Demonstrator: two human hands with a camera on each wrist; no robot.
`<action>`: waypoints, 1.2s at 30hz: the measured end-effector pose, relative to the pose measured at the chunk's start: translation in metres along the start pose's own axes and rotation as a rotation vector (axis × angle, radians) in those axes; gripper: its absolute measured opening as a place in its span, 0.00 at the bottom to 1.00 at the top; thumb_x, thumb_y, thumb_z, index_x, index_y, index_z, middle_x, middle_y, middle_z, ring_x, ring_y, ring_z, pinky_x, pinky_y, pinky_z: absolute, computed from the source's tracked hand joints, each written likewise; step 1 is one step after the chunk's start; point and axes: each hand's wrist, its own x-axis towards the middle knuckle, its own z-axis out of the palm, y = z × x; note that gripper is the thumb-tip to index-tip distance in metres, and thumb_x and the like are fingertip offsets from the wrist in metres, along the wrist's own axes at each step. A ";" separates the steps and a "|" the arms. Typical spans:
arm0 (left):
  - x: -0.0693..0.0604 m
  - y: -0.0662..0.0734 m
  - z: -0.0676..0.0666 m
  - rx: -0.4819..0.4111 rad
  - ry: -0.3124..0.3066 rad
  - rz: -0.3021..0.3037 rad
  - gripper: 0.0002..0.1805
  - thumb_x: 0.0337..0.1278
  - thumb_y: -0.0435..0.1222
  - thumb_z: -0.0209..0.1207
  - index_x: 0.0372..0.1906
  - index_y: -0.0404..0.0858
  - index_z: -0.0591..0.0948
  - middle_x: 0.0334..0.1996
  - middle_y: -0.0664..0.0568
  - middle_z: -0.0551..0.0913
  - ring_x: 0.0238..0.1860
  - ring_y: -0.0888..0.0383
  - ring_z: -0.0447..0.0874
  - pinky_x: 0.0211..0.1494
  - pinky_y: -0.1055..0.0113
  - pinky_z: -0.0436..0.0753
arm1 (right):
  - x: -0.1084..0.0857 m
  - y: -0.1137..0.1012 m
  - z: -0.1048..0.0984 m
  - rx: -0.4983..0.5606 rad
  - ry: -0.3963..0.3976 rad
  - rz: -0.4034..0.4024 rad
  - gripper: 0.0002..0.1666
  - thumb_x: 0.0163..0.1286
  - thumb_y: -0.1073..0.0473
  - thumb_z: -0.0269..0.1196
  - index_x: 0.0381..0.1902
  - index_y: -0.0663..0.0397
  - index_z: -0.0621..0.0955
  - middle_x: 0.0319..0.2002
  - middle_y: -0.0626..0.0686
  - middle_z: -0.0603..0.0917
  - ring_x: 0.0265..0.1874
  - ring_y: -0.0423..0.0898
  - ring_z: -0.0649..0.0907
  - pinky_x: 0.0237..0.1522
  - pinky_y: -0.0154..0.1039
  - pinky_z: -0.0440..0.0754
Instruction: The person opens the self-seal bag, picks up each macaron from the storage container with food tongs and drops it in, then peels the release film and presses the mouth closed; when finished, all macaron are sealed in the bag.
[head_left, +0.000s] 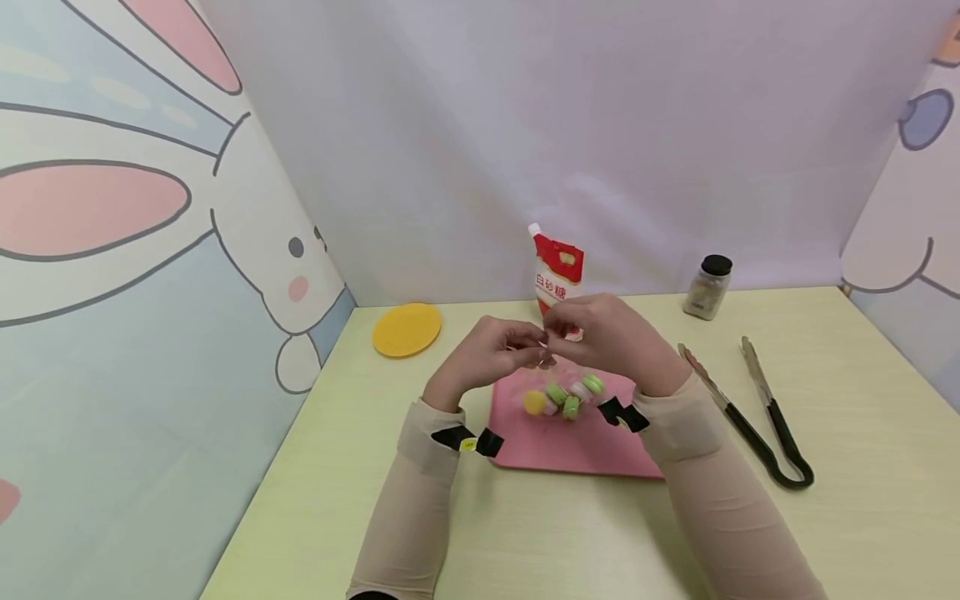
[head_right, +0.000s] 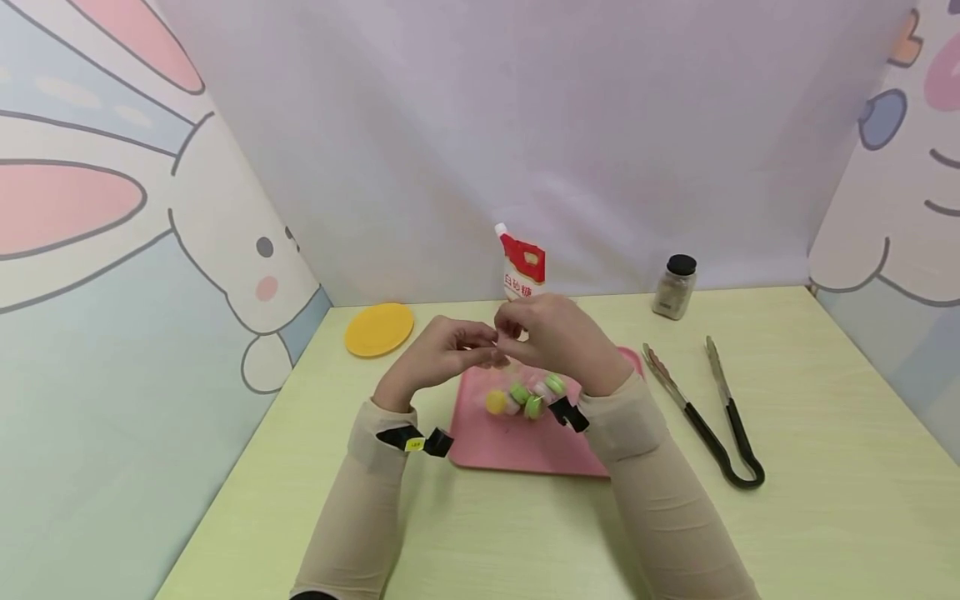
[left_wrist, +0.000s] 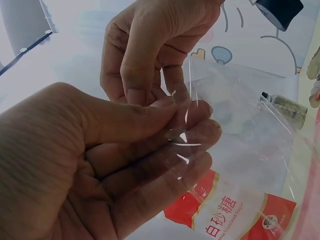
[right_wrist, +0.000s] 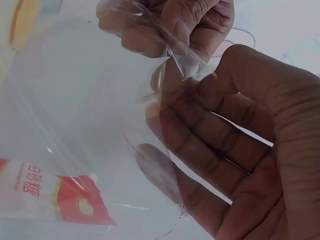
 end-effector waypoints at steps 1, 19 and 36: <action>0.000 0.000 0.000 0.007 -0.003 0.000 0.08 0.67 0.28 0.60 0.45 0.36 0.87 0.34 0.55 0.90 0.34 0.58 0.89 0.40 0.63 0.87 | 0.000 -0.001 -0.001 0.016 -0.016 0.004 0.07 0.57 0.65 0.74 0.32 0.53 0.85 0.28 0.43 0.84 0.23 0.36 0.79 0.26 0.36 0.81; -0.001 0.008 -0.002 0.106 -0.048 -0.012 0.08 0.67 0.27 0.59 0.44 0.35 0.87 0.32 0.58 0.89 0.31 0.66 0.86 0.35 0.69 0.83 | 0.003 -0.002 0.003 -0.055 -0.041 -0.015 0.07 0.55 0.68 0.73 0.29 0.55 0.85 0.26 0.46 0.83 0.22 0.40 0.79 0.27 0.35 0.80; -0.006 0.005 -0.010 0.032 0.224 -0.083 0.06 0.65 0.33 0.64 0.41 0.38 0.89 0.32 0.56 0.90 0.33 0.61 0.89 0.38 0.63 0.87 | -0.006 0.011 -0.009 -0.164 0.343 0.144 0.09 0.56 0.72 0.71 0.35 0.61 0.84 0.31 0.53 0.84 0.29 0.45 0.83 0.33 0.44 0.84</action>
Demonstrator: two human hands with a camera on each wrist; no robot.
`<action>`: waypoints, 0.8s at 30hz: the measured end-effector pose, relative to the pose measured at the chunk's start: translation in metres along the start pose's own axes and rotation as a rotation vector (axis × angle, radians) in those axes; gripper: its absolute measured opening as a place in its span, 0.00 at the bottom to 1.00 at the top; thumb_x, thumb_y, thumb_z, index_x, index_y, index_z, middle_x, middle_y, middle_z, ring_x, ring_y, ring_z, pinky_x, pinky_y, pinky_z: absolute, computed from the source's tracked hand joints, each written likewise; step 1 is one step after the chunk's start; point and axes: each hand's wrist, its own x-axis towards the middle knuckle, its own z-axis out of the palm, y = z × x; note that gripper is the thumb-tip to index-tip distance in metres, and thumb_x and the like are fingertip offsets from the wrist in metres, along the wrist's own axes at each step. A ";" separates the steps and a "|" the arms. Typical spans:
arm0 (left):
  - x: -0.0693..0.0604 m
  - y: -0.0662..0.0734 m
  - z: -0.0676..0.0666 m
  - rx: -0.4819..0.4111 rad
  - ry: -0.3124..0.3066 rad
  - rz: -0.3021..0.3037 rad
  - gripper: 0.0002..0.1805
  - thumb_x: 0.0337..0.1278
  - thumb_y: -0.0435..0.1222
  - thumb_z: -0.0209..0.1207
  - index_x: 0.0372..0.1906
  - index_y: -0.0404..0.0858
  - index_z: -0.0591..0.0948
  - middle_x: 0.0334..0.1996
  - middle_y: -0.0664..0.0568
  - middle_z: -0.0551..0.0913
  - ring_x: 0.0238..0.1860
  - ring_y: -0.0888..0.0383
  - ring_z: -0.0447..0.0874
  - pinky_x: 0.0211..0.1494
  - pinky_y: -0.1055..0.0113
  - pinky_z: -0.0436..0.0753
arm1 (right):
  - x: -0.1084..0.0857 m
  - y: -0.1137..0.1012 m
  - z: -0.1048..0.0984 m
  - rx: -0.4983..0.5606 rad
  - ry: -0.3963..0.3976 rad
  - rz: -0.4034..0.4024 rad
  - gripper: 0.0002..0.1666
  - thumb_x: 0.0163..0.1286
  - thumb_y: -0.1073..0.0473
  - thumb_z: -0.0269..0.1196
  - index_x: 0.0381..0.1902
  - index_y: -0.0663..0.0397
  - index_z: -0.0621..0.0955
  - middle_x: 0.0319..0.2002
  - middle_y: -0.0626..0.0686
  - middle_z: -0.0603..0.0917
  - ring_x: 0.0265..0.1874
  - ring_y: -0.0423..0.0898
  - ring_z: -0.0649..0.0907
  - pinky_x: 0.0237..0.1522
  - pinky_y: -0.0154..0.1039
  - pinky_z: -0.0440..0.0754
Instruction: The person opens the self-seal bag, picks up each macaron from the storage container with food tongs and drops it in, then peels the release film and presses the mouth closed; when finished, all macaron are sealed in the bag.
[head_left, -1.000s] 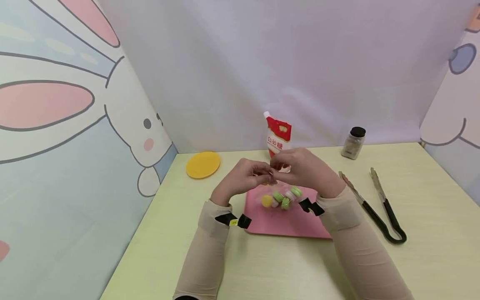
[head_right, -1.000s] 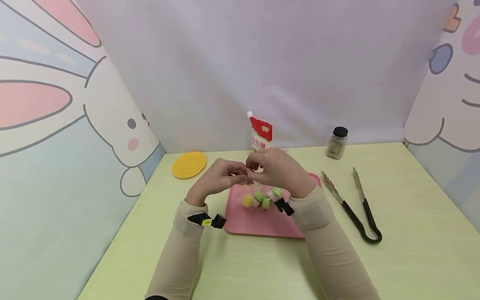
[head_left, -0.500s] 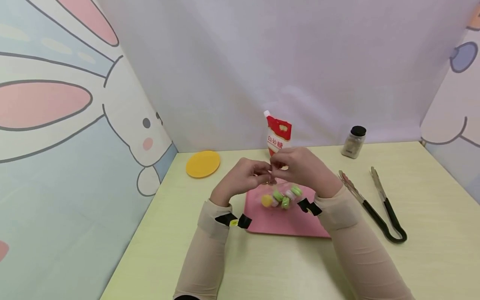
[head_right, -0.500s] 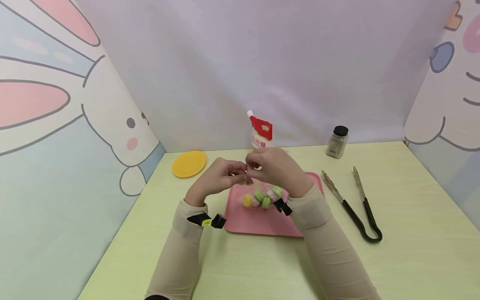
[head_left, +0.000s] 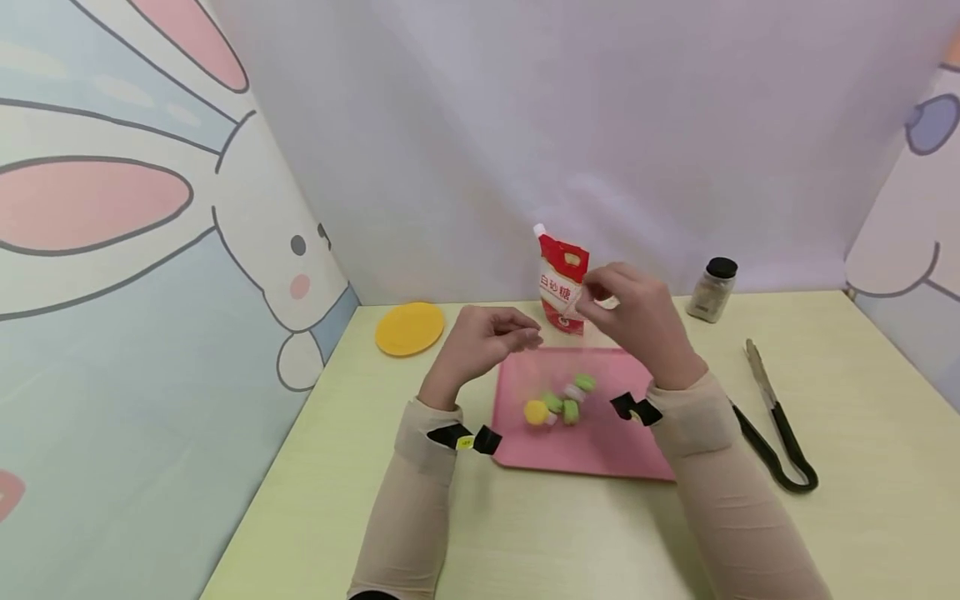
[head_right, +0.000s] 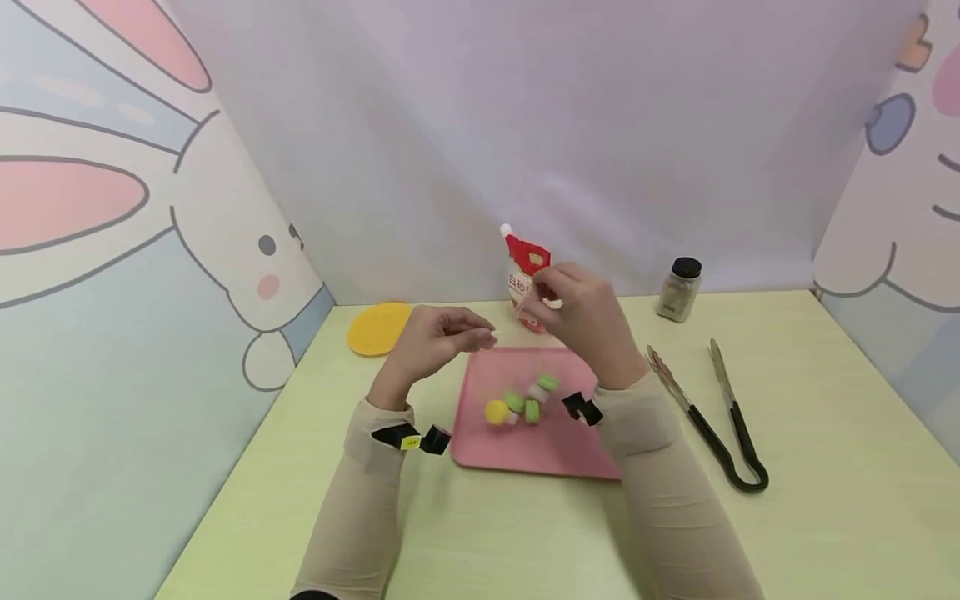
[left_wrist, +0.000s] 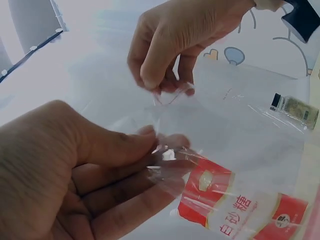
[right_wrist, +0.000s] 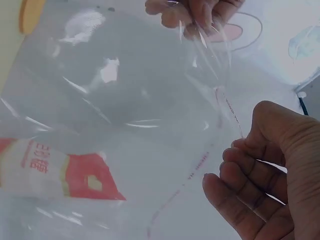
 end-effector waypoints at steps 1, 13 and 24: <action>0.000 0.000 -0.001 0.003 0.030 0.001 0.06 0.65 0.34 0.65 0.41 0.38 0.89 0.32 0.56 0.90 0.34 0.61 0.89 0.38 0.63 0.87 | 0.000 0.002 -0.004 -0.001 0.020 0.015 0.09 0.56 0.71 0.71 0.35 0.61 0.84 0.31 0.53 0.84 0.29 0.45 0.83 0.32 0.44 0.84; -0.016 -0.007 -0.041 0.151 0.308 0.124 0.04 0.65 0.35 0.65 0.41 0.43 0.89 0.32 0.58 0.90 0.33 0.60 0.89 0.27 0.68 0.80 | -0.005 0.031 -0.037 -0.082 0.123 0.064 0.06 0.63 0.68 0.61 0.35 0.62 0.85 0.27 0.55 0.84 0.24 0.44 0.80 0.34 0.29 0.75; -0.035 -0.021 -0.079 0.241 0.402 0.024 0.04 0.66 0.39 0.65 0.39 0.47 0.89 0.31 0.60 0.89 0.33 0.62 0.88 0.29 0.67 0.78 | -0.011 0.048 -0.047 -0.041 0.127 0.153 0.08 0.59 0.72 0.63 0.32 0.58 0.86 0.25 0.50 0.84 0.25 0.33 0.75 0.33 0.25 0.73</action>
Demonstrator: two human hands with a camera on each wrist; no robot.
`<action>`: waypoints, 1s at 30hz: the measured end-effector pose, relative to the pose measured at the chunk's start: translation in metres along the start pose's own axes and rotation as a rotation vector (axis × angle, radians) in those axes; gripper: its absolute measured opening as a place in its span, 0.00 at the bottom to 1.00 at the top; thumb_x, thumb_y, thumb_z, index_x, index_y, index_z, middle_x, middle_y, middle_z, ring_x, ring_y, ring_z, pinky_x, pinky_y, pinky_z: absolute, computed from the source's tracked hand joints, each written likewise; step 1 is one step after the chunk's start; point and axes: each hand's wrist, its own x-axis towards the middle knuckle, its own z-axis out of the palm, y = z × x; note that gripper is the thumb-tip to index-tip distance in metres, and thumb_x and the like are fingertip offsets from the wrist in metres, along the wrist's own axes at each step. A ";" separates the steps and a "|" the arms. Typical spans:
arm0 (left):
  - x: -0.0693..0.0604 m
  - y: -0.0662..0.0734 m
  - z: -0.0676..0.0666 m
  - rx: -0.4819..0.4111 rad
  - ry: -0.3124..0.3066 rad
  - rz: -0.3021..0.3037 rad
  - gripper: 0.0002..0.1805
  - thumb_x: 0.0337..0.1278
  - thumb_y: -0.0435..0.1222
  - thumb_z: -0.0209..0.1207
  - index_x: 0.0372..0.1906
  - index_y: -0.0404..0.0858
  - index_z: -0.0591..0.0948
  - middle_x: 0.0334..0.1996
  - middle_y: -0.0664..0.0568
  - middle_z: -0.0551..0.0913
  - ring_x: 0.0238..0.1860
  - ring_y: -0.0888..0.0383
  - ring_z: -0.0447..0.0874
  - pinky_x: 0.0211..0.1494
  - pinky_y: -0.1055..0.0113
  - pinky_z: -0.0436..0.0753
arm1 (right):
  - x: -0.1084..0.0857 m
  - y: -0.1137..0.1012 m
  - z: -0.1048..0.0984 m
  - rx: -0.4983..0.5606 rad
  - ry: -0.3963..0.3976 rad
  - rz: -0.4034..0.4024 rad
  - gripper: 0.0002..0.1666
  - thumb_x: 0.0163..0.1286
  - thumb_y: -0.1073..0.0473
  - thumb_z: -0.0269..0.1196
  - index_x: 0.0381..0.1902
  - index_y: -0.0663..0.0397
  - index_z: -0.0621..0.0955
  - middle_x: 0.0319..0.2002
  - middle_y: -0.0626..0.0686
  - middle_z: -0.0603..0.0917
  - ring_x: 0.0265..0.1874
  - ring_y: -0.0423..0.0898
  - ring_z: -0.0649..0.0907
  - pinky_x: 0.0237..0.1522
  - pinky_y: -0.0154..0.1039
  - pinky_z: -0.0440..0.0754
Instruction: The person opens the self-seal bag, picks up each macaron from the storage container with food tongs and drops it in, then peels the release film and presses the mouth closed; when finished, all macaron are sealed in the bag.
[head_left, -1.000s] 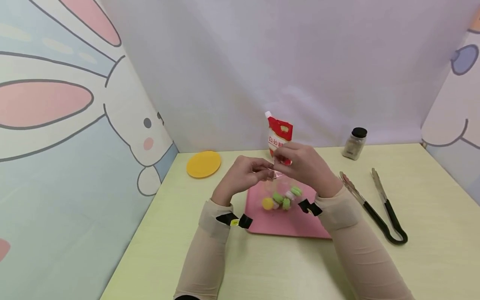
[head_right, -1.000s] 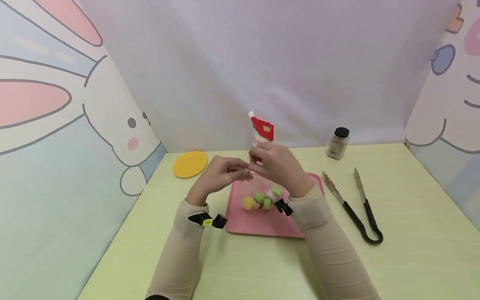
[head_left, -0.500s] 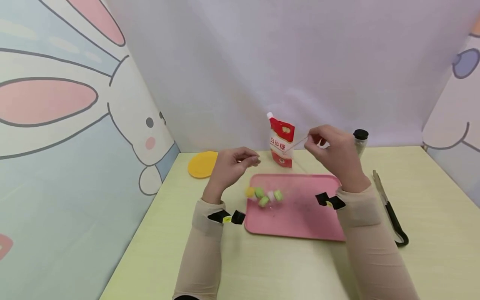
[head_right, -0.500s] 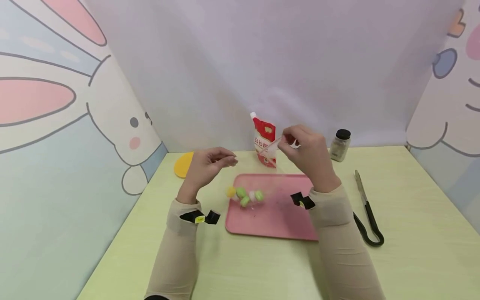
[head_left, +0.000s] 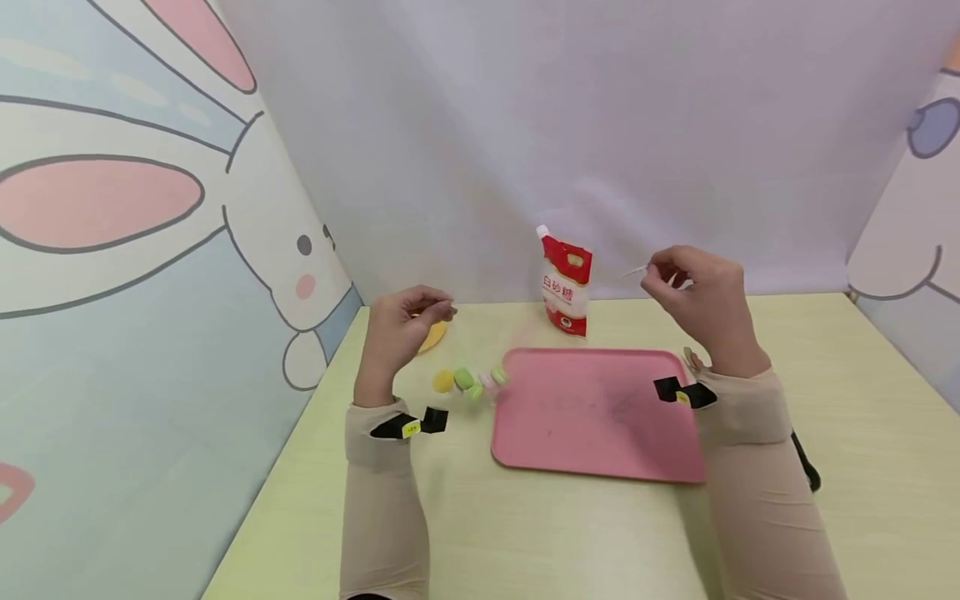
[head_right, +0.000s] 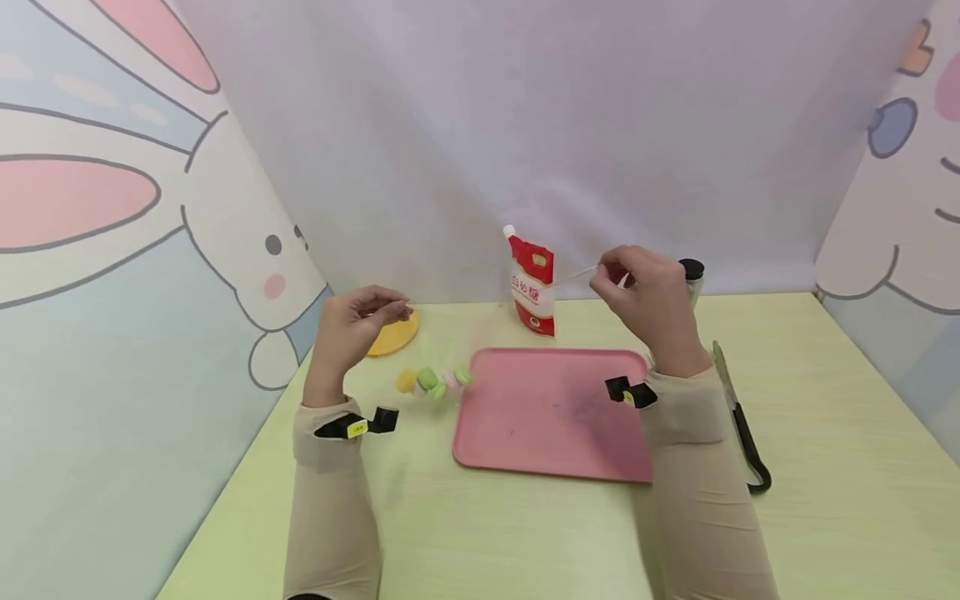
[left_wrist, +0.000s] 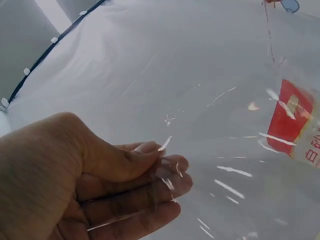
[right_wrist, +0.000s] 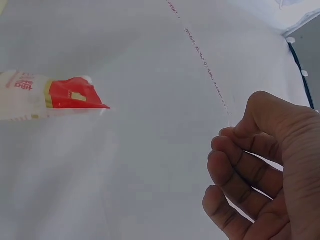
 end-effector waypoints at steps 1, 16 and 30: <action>0.000 -0.002 -0.002 0.007 -0.002 -0.015 0.04 0.66 0.39 0.65 0.40 0.47 0.89 0.31 0.60 0.89 0.33 0.63 0.88 0.32 0.66 0.80 | 0.000 0.001 0.000 -0.007 -0.012 0.000 0.08 0.60 0.72 0.62 0.32 0.58 0.86 0.25 0.50 0.84 0.25 0.32 0.74 0.33 0.25 0.73; -0.008 -0.022 -0.028 0.101 0.112 -0.163 0.05 0.67 0.35 0.64 0.37 0.39 0.88 0.31 0.52 0.89 0.33 0.57 0.88 0.40 0.63 0.84 | -0.030 0.062 0.003 -0.062 -0.565 0.351 0.08 0.70 0.60 0.59 0.36 0.53 0.86 0.31 0.51 0.86 0.30 0.47 0.81 0.37 0.46 0.76; -0.007 -0.008 -0.020 0.022 0.034 -0.121 0.04 0.65 0.37 0.66 0.39 0.42 0.89 0.32 0.56 0.90 0.33 0.61 0.88 0.39 0.64 0.85 | -0.049 0.080 0.010 0.073 -1.068 0.464 0.21 0.73 0.55 0.62 0.53 0.67 0.83 0.50 0.65 0.84 0.36 0.52 0.83 0.35 0.46 0.81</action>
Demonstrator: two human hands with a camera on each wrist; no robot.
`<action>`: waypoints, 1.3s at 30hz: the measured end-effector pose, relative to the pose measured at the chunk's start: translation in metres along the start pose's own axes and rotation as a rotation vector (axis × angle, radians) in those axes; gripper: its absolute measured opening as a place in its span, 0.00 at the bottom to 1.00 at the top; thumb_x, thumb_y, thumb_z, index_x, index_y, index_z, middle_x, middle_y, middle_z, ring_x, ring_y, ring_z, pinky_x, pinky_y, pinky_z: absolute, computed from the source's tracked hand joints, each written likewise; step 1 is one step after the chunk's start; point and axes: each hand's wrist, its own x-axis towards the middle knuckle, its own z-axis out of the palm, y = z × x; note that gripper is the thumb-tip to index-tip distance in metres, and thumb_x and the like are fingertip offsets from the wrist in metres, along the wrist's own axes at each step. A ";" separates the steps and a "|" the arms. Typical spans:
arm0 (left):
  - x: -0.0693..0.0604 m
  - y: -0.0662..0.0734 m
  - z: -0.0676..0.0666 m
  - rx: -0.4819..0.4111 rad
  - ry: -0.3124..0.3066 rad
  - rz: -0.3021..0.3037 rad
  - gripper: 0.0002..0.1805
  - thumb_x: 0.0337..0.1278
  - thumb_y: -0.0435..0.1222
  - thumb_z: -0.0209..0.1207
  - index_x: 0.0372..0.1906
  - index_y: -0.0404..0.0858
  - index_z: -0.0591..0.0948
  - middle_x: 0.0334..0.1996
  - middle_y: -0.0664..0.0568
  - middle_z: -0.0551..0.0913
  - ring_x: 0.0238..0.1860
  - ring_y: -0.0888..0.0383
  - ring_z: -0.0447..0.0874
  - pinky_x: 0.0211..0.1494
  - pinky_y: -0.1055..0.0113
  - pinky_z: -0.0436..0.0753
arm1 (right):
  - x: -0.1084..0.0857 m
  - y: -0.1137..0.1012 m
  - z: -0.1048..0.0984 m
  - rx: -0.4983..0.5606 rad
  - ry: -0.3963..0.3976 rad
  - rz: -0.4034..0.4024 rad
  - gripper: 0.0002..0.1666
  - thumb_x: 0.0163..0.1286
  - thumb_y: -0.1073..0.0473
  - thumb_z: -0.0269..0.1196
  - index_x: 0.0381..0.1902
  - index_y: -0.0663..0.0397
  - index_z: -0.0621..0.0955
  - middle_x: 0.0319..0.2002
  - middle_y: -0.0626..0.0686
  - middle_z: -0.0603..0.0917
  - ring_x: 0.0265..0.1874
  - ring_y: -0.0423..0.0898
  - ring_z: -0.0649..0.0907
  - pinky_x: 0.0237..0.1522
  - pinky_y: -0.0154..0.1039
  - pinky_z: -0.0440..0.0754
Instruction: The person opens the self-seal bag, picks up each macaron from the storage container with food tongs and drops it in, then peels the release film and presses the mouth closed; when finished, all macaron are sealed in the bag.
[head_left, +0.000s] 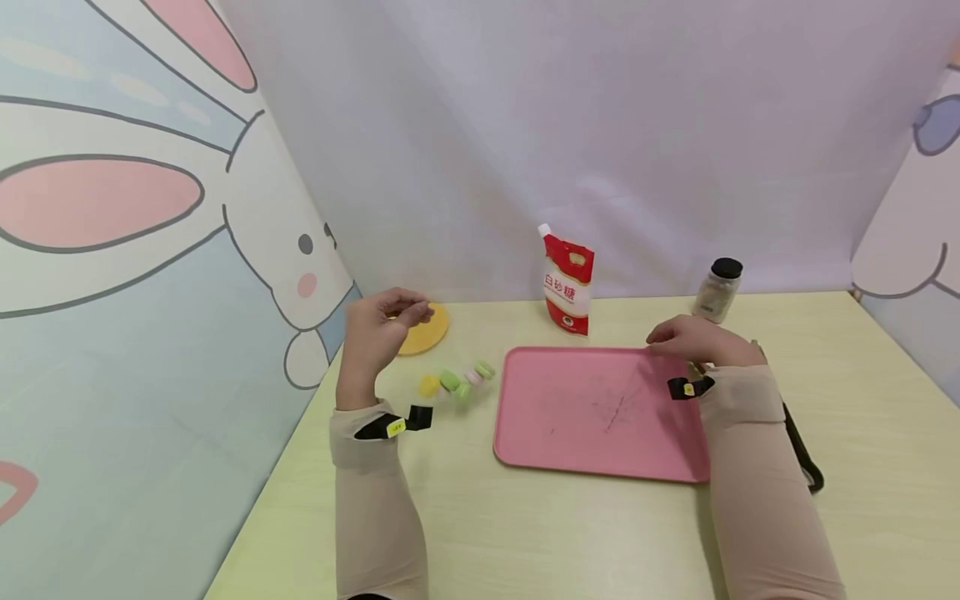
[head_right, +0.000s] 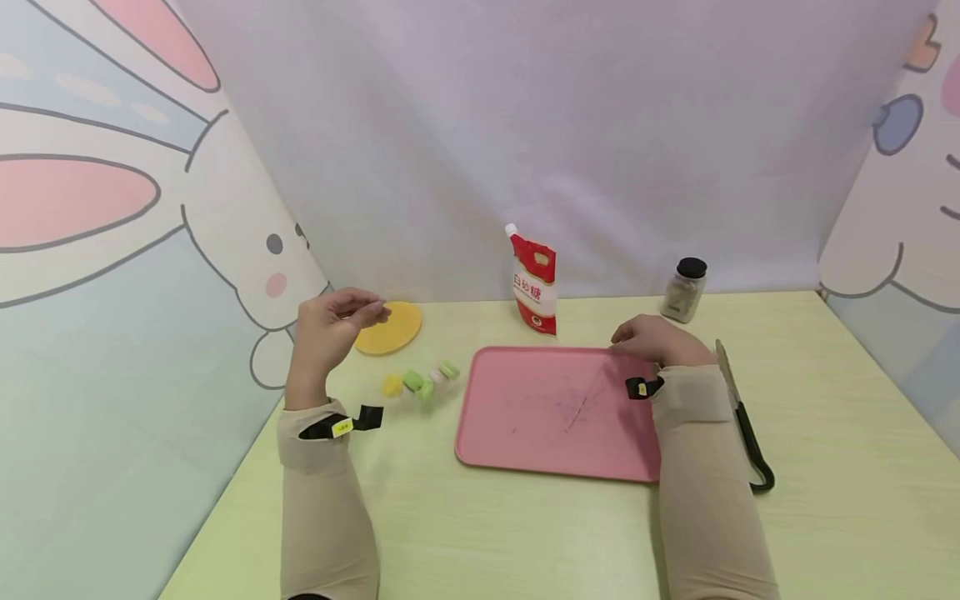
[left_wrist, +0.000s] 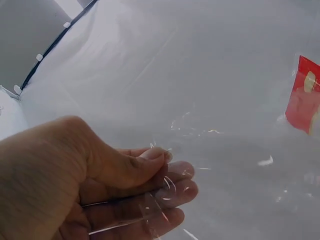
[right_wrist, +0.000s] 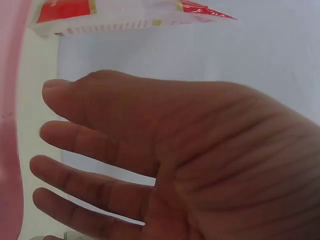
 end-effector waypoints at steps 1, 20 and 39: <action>0.000 0.003 0.001 -0.013 -0.010 0.009 0.04 0.65 0.37 0.66 0.39 0.42 0.89 0.32 0.56 0.90 0.34 0.61 0.88 0.40 0.64 0.85 | 0.000 -0.003 0.000 -0.001 -0.005 0.006 0.23 0.73 0.54 0.62 0.56 0.68 0.81 0.53 0.66 0.82 0.38 0.54 0.83 0.35 0.48 0.82; -0.003 0.033 0.008 -0.183 -0.123 0.134 0.03 0.63 0.36 0.67 0.39 0.42 0.89 0.32 0.54 0.90 0.34 0.58 0.89 0.35 0.66 0.86 | 0.055 -0.123 0.065 0.593 0.003 -0.481 0.19 0.71 0.61 0.66 0.59 0.55 0.83 0.53 0.55 0.86 0.53 0.53 0.85 0.58 0.50 0.80; 0.013 -0.015 0.072 -0.583 -0.405 -0.045 0.11 0.61 0.33 0.67 0.46 0.33 0.87 0.41 0.42 0.89 0.43 0.46 0.90 0.49 0.55 0.86 | 0.017 -0.076 0.011 0.582 0.071 -0.405 0.15 0.73 0.65 0.63 0.53 0.68 0.84 0.45 0.60 0.89 0.45 0.54 0.89 0.47 0.44 0.86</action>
